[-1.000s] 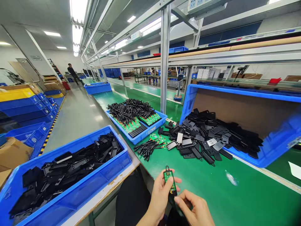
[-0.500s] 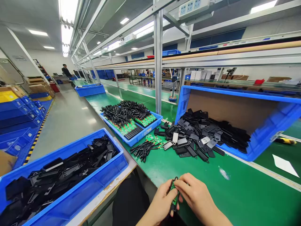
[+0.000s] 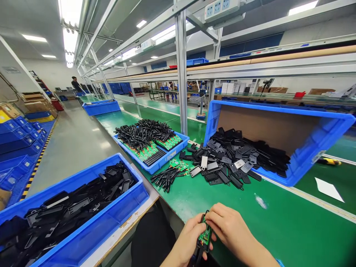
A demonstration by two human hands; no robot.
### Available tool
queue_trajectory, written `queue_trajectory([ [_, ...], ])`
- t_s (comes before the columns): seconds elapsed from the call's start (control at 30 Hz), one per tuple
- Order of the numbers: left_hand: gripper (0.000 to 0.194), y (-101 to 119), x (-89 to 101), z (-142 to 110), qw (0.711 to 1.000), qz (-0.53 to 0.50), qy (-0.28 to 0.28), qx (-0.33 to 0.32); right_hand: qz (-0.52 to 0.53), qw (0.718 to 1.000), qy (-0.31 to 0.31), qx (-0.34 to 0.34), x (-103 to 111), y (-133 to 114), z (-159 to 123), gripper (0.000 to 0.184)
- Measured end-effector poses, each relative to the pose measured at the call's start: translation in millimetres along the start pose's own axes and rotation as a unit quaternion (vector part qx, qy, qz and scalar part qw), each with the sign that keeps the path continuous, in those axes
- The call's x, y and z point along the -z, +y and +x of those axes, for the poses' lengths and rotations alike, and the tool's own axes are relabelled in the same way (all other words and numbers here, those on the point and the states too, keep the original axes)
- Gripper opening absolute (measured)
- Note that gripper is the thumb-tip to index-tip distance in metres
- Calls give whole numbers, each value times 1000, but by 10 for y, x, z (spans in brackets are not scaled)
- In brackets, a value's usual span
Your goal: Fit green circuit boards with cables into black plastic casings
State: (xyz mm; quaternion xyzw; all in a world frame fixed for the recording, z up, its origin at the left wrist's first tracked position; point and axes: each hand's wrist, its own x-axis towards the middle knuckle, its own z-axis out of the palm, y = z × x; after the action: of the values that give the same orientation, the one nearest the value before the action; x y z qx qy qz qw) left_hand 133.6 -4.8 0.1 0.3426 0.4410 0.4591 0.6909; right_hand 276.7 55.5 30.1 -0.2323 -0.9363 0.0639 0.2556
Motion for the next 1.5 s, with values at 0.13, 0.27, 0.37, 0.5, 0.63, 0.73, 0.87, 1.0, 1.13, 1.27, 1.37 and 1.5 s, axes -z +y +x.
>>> queue_trajectory([
  [0.13,28,22,-16,-16,1000,13,-2,4,-13,1000,0,12,-11,25,-33,40],
  [0.27,28,14,-20,-10,1000,24,-7,1,-60,998,-15,22,-58,21,-73,26],
  [0.37,33,-31,-24,28,1000,23,1,4,-81,996,-37,14,-68,16,-84,20],
  [0.5,48,-87,-23,95,999,-6,51,-1,45,994,-60,-84,7,235,-149,19],
  [0.63,58,-72,28,123,993,-86,83,6,37,970,-11,-242,147,825,-422,21],
  [0.73,57,-72,89,136,990,-119,73,-9,4,949,28,-313,265,1254,-687,23],
  [0.87,69,-148,114,184,993,-101,47,-31,22,942,39,-333,360,1347,-820,26],
  [1.0,77,-199,38,219,998,-56,3,-24,120,956,15,-268,328,893,-622,25],
  [1.13,75,-200,-22,203,999,-13,-37,-25,198,955,13,-220,250,437,-389,21],
  [1.27,70,-247,-11,182,997,10,-57,-43,188,969,-7,-160,183,290,-310,7],
  [1.37,72,-294,-18,172,997,15,-50,-49,107,989,-18,-101,125,260,-290,13],
  [1.5,75,-346,-31,181,998,7,-38,-47,30,998,11,-50,80,178,-248,16],
])
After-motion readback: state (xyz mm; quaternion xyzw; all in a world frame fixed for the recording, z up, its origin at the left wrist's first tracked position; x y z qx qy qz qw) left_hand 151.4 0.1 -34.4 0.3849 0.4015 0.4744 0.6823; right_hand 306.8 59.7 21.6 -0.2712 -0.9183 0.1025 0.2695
